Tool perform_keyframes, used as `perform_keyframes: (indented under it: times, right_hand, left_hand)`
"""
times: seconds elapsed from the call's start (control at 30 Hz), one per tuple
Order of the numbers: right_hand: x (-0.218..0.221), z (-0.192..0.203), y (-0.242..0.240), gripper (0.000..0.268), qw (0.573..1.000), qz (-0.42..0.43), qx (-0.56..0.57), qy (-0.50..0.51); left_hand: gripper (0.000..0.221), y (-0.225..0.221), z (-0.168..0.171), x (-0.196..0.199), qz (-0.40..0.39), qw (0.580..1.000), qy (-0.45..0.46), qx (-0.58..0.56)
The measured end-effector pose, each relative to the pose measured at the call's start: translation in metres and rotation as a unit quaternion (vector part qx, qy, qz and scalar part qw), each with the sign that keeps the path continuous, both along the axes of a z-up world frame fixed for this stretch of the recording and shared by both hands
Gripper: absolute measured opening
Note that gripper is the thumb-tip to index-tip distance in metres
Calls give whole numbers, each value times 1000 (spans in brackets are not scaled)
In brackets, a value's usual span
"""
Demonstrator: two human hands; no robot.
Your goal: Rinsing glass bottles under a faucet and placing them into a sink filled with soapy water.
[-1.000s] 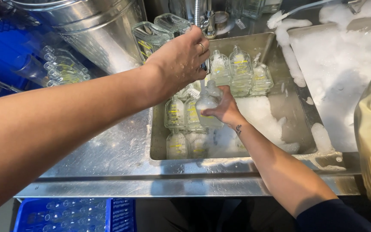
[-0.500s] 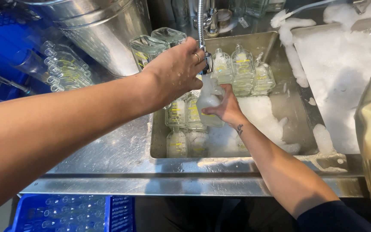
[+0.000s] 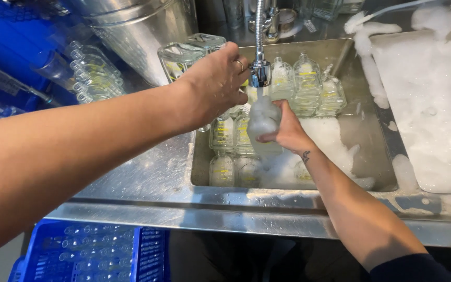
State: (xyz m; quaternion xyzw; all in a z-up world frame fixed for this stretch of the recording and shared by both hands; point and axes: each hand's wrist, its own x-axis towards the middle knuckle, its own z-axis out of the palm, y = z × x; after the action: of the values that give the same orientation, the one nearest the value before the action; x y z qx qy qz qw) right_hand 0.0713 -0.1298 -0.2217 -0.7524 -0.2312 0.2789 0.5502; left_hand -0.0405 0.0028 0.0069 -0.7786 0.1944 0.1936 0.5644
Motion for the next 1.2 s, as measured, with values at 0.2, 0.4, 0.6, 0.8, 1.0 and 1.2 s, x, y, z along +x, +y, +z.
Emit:
perform_keyframes:
  times: [0.2, 0.4, 0.6, 0.8, 1.0, 1.2]
  right_hand:
    - [-6, 3, -13, 98, 990, 135, 38, -19]
    - [7, -26, -10, 101, 985, 142, 79, -53]
    - [-6, -10, -12, 103, 986, 137, 80, -53]
    - [7, -34, -5, 106, 983, 129, 112, -69]
    - [17, -36, -14, 103, 984, 120, 110, -77]
    - [20, -43, -9, 113, 987, 122, 82, -70]
  left_hand:
    - [96, 40, -10, -91, 334, 798, -148, -480]
    - [103, 70, -105, -202, 332, 304, -453, -769]
    - [111, 107, -162, -233, 262, 234, -551, -757]
    - [110, 140, -186, -244, 241, 269, -582, -728]
    - [111, 169, -199, -247, 223, 367, -609, -666]
    - [106, 195, -202, -241, 224, 342, -614, -675]
